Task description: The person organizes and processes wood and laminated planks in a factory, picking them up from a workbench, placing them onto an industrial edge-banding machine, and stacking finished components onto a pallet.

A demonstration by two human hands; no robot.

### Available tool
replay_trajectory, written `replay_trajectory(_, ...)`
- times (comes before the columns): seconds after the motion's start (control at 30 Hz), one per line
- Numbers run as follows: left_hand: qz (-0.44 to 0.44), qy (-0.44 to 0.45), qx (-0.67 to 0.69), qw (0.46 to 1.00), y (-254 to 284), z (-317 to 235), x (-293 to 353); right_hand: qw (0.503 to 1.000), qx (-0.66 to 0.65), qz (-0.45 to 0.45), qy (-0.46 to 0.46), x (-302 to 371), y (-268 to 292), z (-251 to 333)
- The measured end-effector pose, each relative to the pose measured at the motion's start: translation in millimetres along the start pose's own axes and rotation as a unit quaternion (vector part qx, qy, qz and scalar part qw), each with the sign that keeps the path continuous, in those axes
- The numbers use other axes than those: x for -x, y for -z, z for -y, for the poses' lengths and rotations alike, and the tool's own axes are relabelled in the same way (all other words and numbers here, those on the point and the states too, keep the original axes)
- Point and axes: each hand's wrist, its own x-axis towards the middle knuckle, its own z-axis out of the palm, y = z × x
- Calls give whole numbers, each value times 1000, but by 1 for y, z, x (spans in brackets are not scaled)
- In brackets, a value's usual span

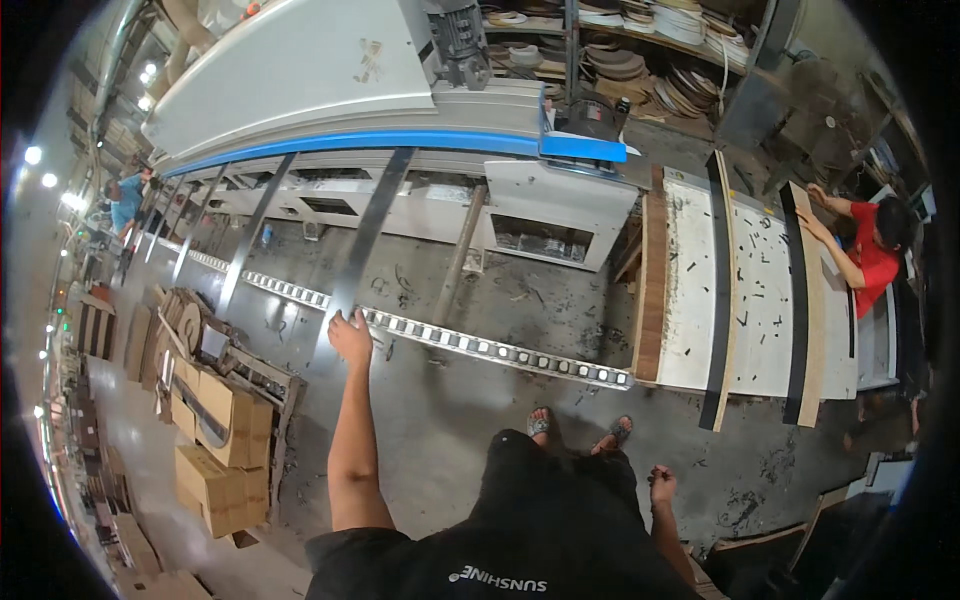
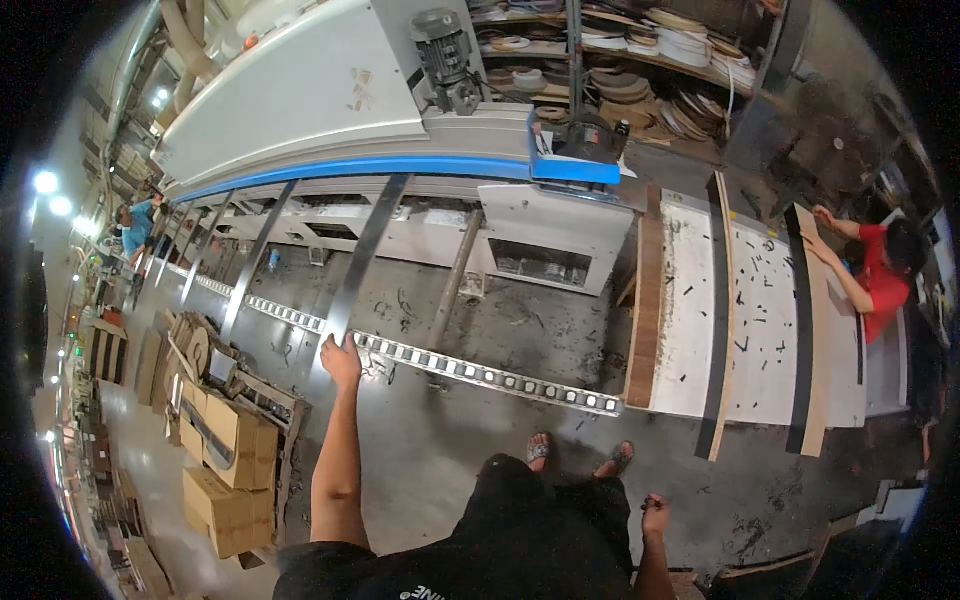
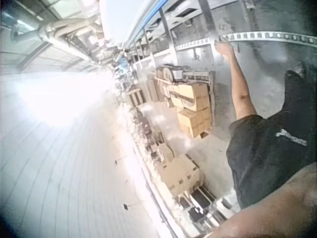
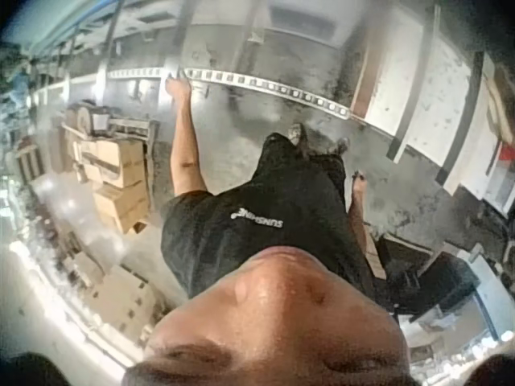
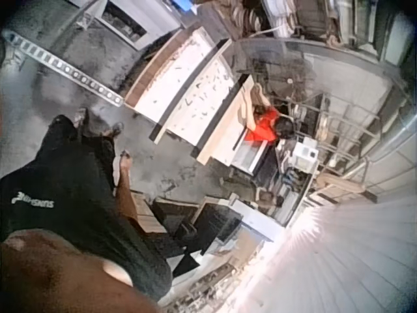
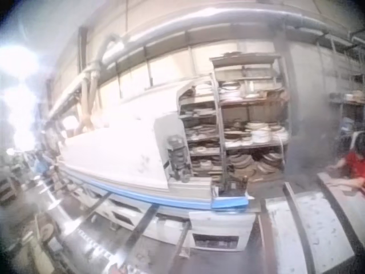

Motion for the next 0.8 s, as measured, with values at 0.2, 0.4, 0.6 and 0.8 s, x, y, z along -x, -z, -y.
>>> replay_trajectory(0.2,52,86,-71,992,5,67,-29,999,-38,19,-21,-4,7,-3)
replay_trajectory(0.4,254,167,-32,952,-2,79,-27,996,-12,32,-78,16,20,-21)
replay_trajectory(0.6,372,90,22,923,-20,66,-12,991,-38,22,-126,33,30,-30)
replay_trajectory(0.8,400,116,85,905,-33,35,18,986,-31,-12,-163,42,33,-11)
